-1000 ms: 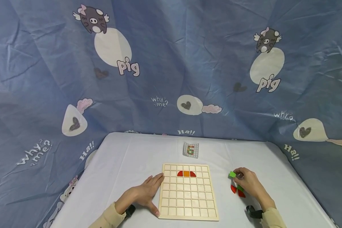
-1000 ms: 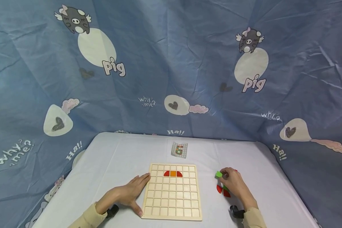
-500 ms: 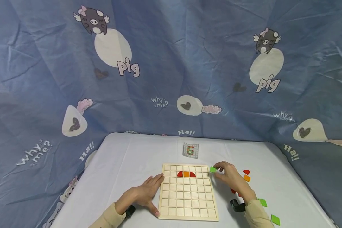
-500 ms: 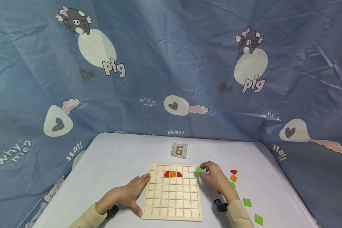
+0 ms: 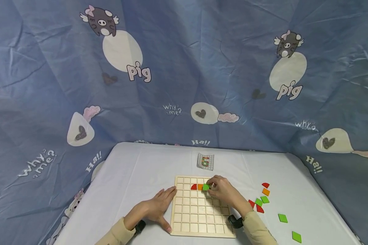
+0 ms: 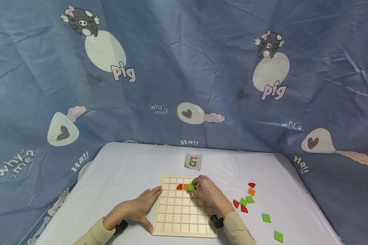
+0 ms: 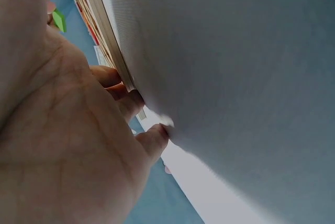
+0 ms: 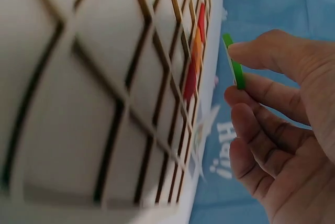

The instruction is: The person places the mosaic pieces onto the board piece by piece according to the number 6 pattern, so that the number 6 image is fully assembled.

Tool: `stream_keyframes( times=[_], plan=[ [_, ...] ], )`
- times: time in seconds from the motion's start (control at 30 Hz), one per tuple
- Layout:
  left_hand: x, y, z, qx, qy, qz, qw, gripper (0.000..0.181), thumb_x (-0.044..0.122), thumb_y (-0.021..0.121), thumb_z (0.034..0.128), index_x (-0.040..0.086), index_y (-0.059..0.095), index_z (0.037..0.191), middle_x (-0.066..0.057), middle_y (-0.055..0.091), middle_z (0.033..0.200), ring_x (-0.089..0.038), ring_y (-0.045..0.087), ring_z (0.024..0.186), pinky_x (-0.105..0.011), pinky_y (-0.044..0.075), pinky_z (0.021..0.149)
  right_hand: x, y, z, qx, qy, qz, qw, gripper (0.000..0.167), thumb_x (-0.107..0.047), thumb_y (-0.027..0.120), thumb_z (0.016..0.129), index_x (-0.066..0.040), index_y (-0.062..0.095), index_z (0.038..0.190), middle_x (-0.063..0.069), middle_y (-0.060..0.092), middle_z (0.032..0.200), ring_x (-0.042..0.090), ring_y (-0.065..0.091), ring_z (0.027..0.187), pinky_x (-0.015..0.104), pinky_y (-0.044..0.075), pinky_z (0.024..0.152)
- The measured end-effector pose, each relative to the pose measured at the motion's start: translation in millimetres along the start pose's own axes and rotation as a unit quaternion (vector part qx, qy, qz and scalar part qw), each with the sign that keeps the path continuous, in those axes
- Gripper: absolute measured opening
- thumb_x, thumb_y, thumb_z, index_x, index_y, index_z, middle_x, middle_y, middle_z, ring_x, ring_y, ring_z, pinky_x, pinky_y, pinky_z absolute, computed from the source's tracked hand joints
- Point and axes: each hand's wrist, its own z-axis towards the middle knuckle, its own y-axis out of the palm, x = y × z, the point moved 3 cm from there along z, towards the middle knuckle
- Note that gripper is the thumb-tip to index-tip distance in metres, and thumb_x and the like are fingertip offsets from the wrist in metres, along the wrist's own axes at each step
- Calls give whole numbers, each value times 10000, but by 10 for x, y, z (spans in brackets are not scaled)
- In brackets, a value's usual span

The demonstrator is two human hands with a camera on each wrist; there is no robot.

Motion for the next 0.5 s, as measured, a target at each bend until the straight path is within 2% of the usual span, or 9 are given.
stream_keyframes(
  times=[0.13,0.27,0.5],
  plan=[
    [3,2,5,10,-6,38,10000,1397,674,802,554,-23,80,1526,-187,62,1611,-273,94,1504,-496,124,1216,-91,102,48,-107,-315,-74,9994,205,-142,733,842,-68,705,1031,-8,641,944,130,598,805,217,522,670],
    [-1,6,9,-7,-16,46,10000,1393,667,810,555,-21,86,1526,-181,68,1612,-264,98,1504,-491,127,1217,-176,187,85,-140,-623,-293,9975,216,-138,744,834,-61,706,1032,11,651,974,131,610,858,257,548,735],
    [-1,7,10,-23,38,37,10000,1385,656,818,559,-23,94,1525,-183,79,1611,-265,107,1502,-491,136,1216,-226,321,116,-394,-571,-512,9963,235,-175,741,854,-68,695,1058,32,646,1035,131,613,892,244,551,749]
  ],
)
